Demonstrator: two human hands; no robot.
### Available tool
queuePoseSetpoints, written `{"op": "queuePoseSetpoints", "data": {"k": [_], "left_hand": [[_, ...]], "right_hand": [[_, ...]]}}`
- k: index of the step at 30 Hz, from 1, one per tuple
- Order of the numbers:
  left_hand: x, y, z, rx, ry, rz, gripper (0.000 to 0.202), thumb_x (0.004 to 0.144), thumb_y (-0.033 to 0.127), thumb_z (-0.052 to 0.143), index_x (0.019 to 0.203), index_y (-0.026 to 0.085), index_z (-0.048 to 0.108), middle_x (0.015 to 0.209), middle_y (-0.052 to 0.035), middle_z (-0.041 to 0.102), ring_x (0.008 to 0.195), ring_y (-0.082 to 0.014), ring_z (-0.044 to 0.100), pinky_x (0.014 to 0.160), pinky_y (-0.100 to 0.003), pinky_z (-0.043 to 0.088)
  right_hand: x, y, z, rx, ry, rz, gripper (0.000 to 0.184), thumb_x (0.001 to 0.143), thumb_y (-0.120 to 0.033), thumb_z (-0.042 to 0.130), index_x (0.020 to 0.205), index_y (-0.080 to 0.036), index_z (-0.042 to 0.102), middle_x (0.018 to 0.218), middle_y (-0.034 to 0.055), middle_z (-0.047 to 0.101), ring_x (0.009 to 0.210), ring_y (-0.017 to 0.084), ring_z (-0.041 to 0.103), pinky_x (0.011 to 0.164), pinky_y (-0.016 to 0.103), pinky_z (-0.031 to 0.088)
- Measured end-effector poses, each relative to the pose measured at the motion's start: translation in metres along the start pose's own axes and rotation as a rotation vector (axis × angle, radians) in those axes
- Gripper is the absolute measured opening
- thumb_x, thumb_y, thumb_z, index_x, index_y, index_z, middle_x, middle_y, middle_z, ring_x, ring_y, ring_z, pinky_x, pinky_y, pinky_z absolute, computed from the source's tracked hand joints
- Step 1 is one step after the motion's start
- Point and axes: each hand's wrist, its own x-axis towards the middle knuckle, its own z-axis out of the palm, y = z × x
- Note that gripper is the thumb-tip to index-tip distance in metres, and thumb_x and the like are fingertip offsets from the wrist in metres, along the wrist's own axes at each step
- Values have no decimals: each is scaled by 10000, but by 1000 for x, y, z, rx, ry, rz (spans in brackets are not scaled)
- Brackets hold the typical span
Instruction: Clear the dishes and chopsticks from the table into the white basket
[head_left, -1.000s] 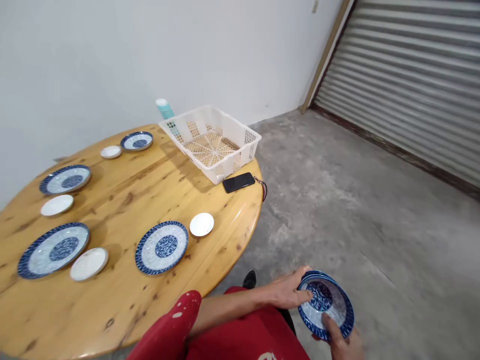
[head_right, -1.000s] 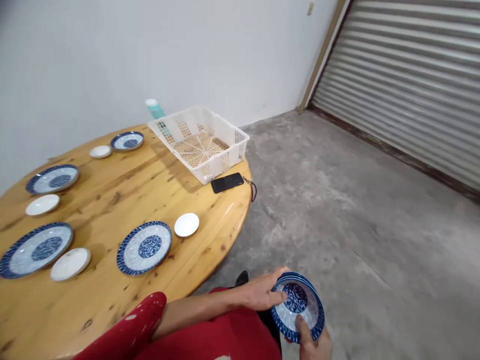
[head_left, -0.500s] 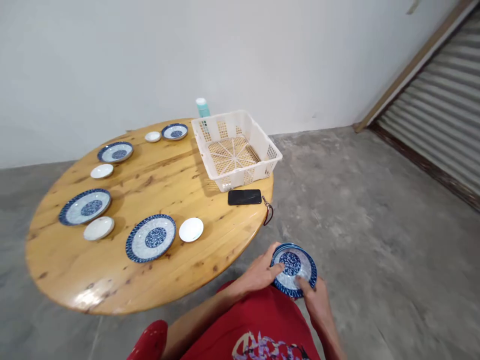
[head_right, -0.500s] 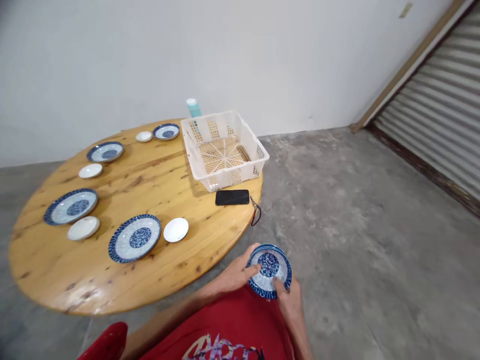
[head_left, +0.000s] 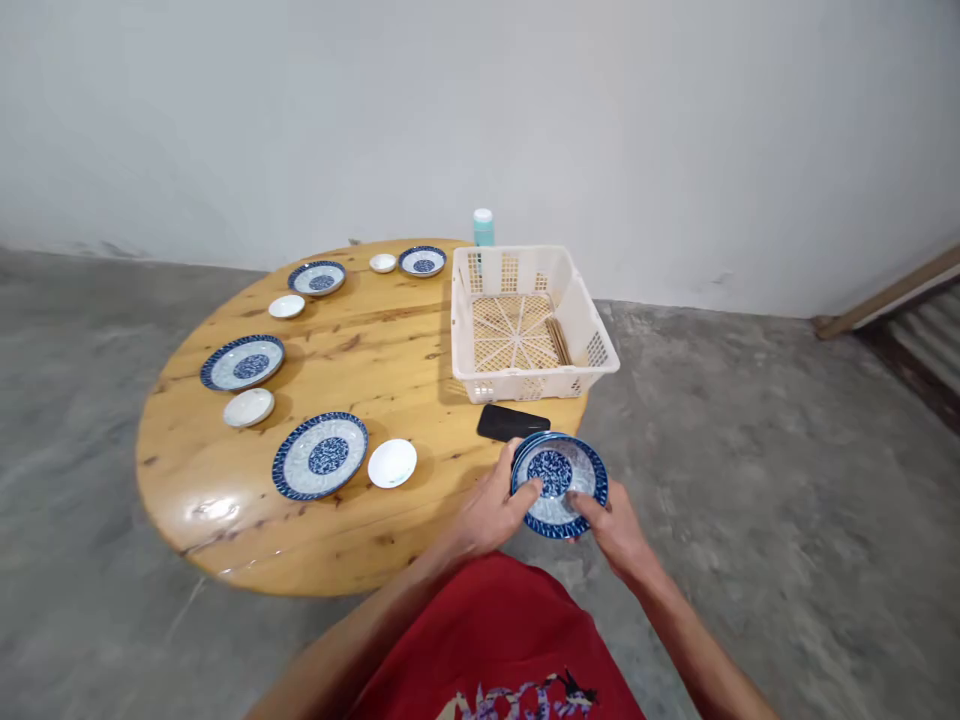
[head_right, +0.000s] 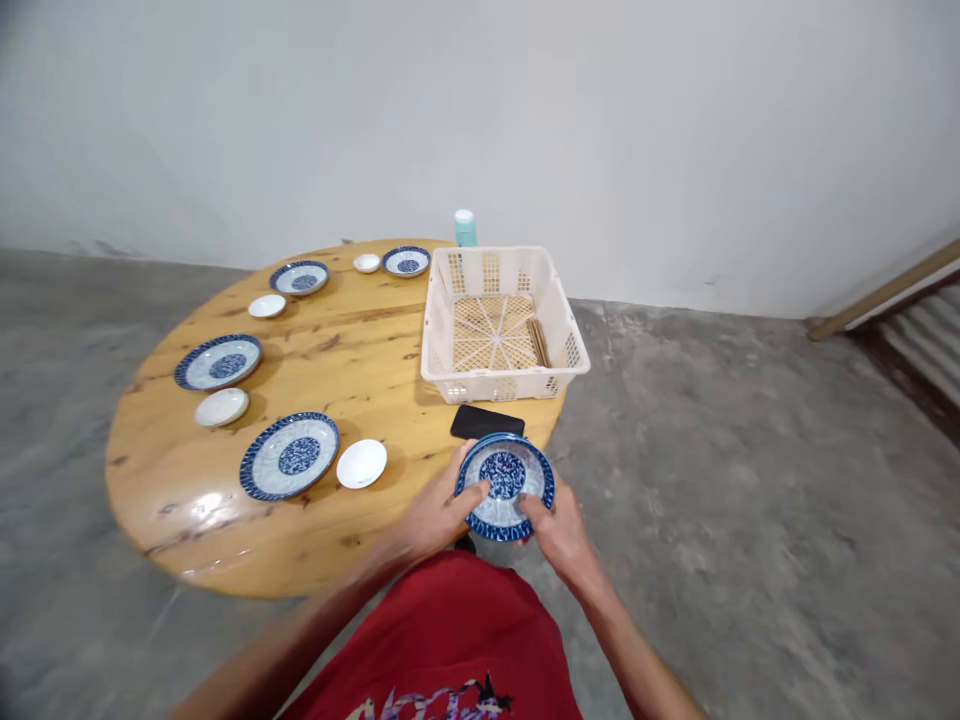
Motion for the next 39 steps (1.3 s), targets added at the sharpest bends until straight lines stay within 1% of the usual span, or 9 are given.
{"op": "queuePoseSetpoints", "data": {"k": [4, 8, 11, 14, 18, 22, 29, 32, 39], "left_hand": [[32, 30, -37, -12, 42, 103, 545, 881, 423, 479, 1385, 245, 370, 1210, -57, 619, 1048, -239, 591, 972, -386, 423], [70, 55, -63, -84, 86, 183, 511, 854, 383, 517, 1330, 216, 433, 1136, -75, 639, 1005, -254, 590, 949, -406, 434], [107, 67, -76, -129, 110, 206, 494, 837, 375, 543, 1296, 208, 465, 1095, -87, 644, 977, -267, 587, 937, -433, 434], [152, 70, -85, -233, 129, 171, 490, 811, 362, 578, 1265, 201, 484, 1037, -93, 652, 928, -262, 595, 887, -421, 465], [218, 60, -91, -385, 124, 70, 430, 822, 335, 541, 1214, 165, 496, 1020, -116, 648, 852, -228, 611, 754, -349, 517], [283, 40, -95, -437, 177, -54, 357, 827, 296, 491, 1154, 157, 524, 1040, -128, 647, 819, -217, 622, 635, -308, 526], [386, -4, -105, -557, 356, -381, 372, 804, 273, 519, 1168, 193, 526, 1022, -115, 660, 818, -227, 650, 661, -352, 546], [421, -19, -112, -617, 421, -467, 353, 794, 257, 540, 1138, 179, 541, 954, -110, 671, 772, -224, 658, 685, -381, 548], [476, -46, -132, -713, 512, -489, 391, 818, 250, 518, 1203, 186, 506, 958, -102, 683, 745, -202, 673, 703, -376, 558]], "right_hand": [[41, -38, 6, -65, 1, -138, 228, 718, -301, 616, 876, -138, 623, 647, 15, 641, 481, 145, 542, 426, 243, 467], [81, -73, 2, -161, 64, -236, 241, 701, -292, 631, 875, -126, 648, 747, 49, 683, 598, 161, 585, 514, 241, 488], [115, -100, 0, -156, 63, -240, 196, 682, -275, 640, 802, -121, 644, 719, 53, 672, 579, 154, 572, 487, 239, 484], [156, -123, 0, -128, 33, -171, 201, 652, -247, 648, 809, -121, 639, 704, 53, 672, 533, 152, 567, 432, 240, 476], [229, -136, 2, -129, -43, -24, 180, 637, -196, 626, 788, -98, 637, 658, 74, 671, 516, 189, 611, 410, 262, 492], [310, -130, 6, -122, -147, 119, 111, 639, -141, 586, 736, -89, 603, 577, 89, 651, 469, 194, 614, 391, 261, 498], [433, -105, 24, -118, -211, 281, 120, 677, -82, 551, 794, -108, 555, 536, 58, 629, 436, 167, 601, 386, 241, 501], [474, -97, 37, -113, -206, 314, 128, 694, -56, 546, 811, -110, 546, 519, 42, 617, 440, 161, 603, 394, 234, 502], [541, -89, 69, -98, -214, 315, 149, 711, -34, 502, 841, -77, 560, 502, 54, 609, 428, 171, 599, 395, 248, 508]]}}
